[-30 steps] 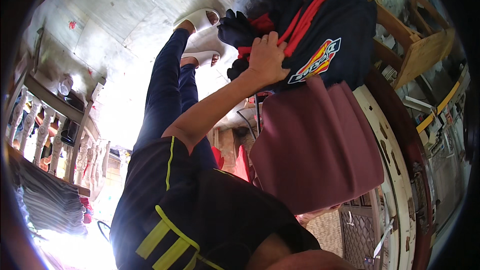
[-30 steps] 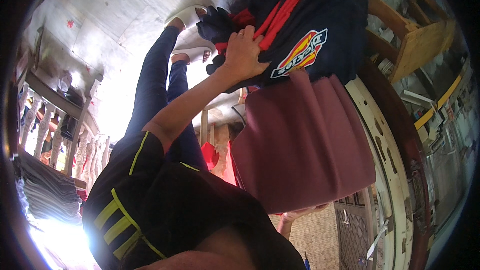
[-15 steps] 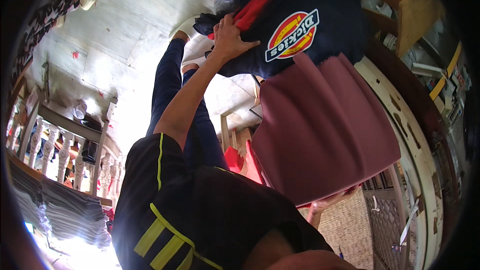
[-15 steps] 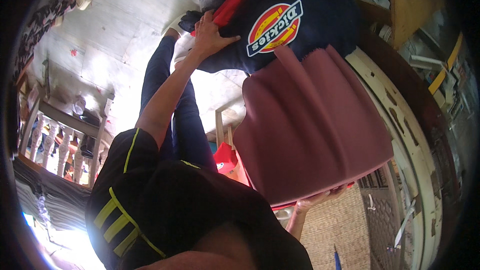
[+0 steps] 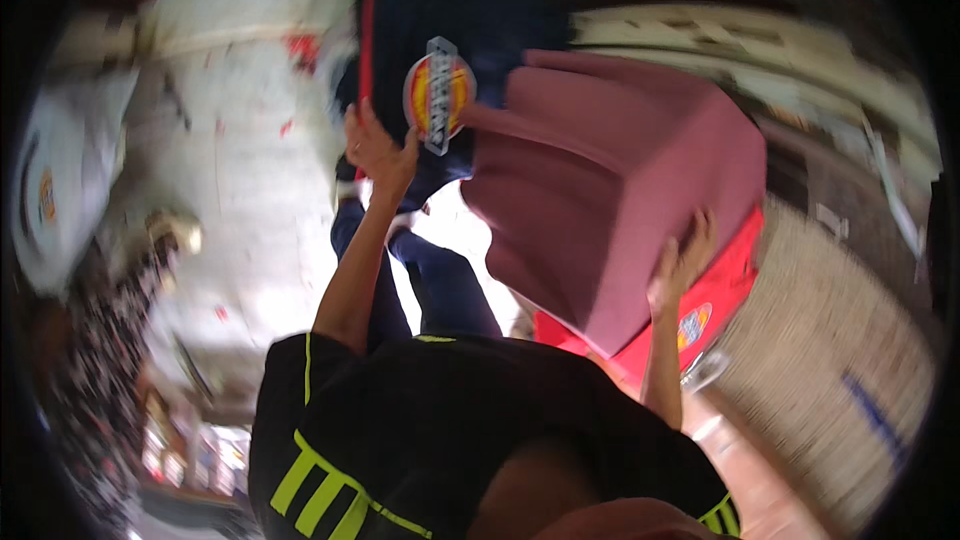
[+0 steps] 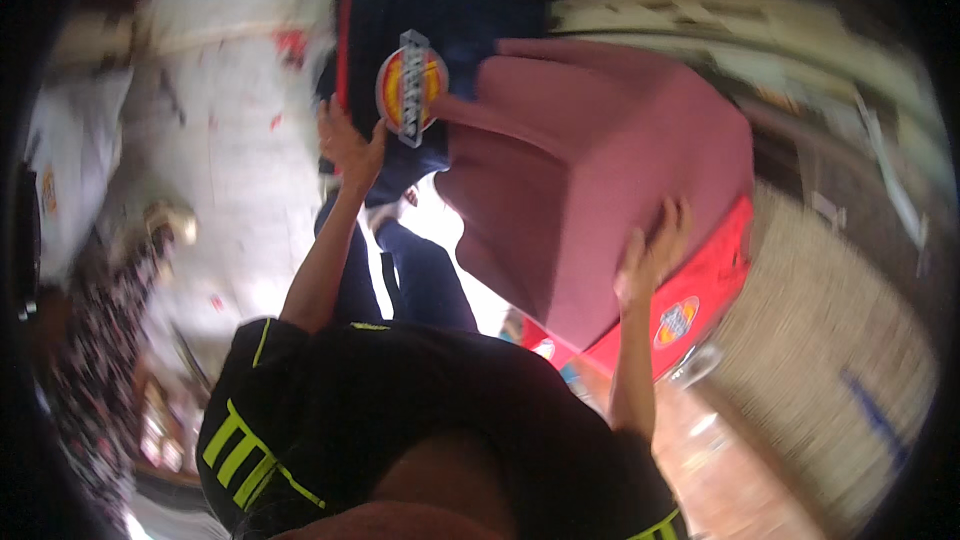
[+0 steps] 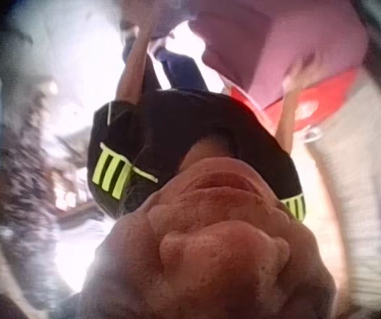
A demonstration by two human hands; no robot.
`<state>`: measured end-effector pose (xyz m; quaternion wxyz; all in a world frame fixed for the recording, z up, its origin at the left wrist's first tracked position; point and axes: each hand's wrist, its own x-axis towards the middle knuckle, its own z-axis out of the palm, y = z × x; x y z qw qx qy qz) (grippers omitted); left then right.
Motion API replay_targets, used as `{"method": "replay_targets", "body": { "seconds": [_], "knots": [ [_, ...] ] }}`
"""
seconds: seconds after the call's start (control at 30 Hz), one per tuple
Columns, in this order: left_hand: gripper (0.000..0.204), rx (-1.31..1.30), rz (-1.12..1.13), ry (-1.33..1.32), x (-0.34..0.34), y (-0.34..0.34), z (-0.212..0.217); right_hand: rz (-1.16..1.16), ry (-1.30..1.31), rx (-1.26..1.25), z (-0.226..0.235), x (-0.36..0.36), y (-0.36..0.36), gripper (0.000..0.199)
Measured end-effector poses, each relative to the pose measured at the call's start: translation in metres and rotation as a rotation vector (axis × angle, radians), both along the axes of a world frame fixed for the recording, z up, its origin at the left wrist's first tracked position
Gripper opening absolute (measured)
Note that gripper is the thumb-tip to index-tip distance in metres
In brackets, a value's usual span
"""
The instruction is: The person irons a red Dickies t-shirt on a pink ironing board using a white electric iron. They repeatedly smooth the fabric, adjust the shirt's position, and iron different sections including the front logo area and sleeves. The person briefly pauses to touch their face before resuming ironing.
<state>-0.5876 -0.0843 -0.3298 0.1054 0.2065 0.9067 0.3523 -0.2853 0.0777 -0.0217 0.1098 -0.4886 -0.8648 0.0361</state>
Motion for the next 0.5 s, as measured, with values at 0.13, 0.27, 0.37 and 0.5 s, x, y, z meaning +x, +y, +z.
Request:
{"method": "replay_targets", "body": {
  "seconds": [0.13, 0.27, 0.37, 0.5],
  "knots": [
    [0.077, 0.327, -0.264, 0.157, -0.029, 0.052, 0.092, -0.064, -0.109, 0.004, 0.016, -0.012, 0.002, 0.061],
    [0.058, 0.681, -0.621, 0.229, -0.021, 0.104, 0.228, -0.102, -0.062, 0.001, 0.019, -0.003, -0.007, 0.063],
    [0.057, 0.766, -0.993, 0.213, 0.014, 0.124, 0.293, -0.110, 0.031, -0.009, 0.013, 0.001, -0.011, 0.065],
    [0.058, 0.642, -1.260, 0.368, 0.080, 0.165, 0.312, -0.150, 0.067, 0.154, 0.011, -0.008, -0.010, 0.065]
  ]
}}
